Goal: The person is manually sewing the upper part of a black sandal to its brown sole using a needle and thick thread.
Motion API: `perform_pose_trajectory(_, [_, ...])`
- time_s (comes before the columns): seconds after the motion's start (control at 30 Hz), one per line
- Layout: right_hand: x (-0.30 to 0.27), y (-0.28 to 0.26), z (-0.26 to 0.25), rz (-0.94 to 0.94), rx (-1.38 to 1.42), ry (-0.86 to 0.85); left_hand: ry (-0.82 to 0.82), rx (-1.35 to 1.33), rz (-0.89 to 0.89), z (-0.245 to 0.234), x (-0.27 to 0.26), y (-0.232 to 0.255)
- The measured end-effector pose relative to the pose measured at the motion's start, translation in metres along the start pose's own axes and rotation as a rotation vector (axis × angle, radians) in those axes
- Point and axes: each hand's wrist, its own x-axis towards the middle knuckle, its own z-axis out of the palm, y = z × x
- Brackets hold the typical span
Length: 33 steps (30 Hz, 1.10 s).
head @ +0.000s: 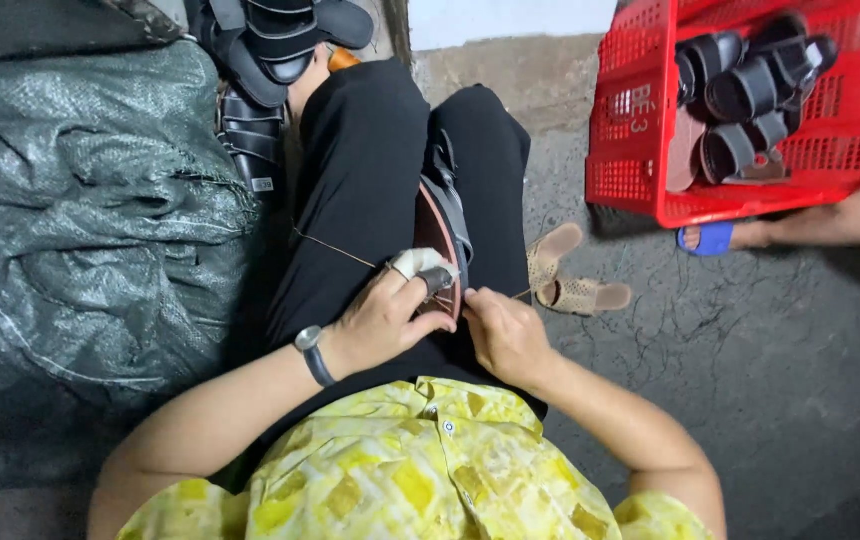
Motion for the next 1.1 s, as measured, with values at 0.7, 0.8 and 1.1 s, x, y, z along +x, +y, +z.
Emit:
perform_pose_trajectory(0.7, [0.001,-0.021,-0.031,0.067,0.187,0.123,0.007,-0.809,-0.799,0.015,-0.032,0.021])
perform_pose_trajectory(0.8, [0.004,-0.019,-0.059,0.073,0.117,-0.077,0.019,-0.258,-0.411,0.000,-0.007,0.034])
perform_pose_trajectory(1.1, [0.016,-0.009,-0.070,-0.143,0.165,-0.049,0.120,0.283,0.278,-0.006,-0.012,0.034])
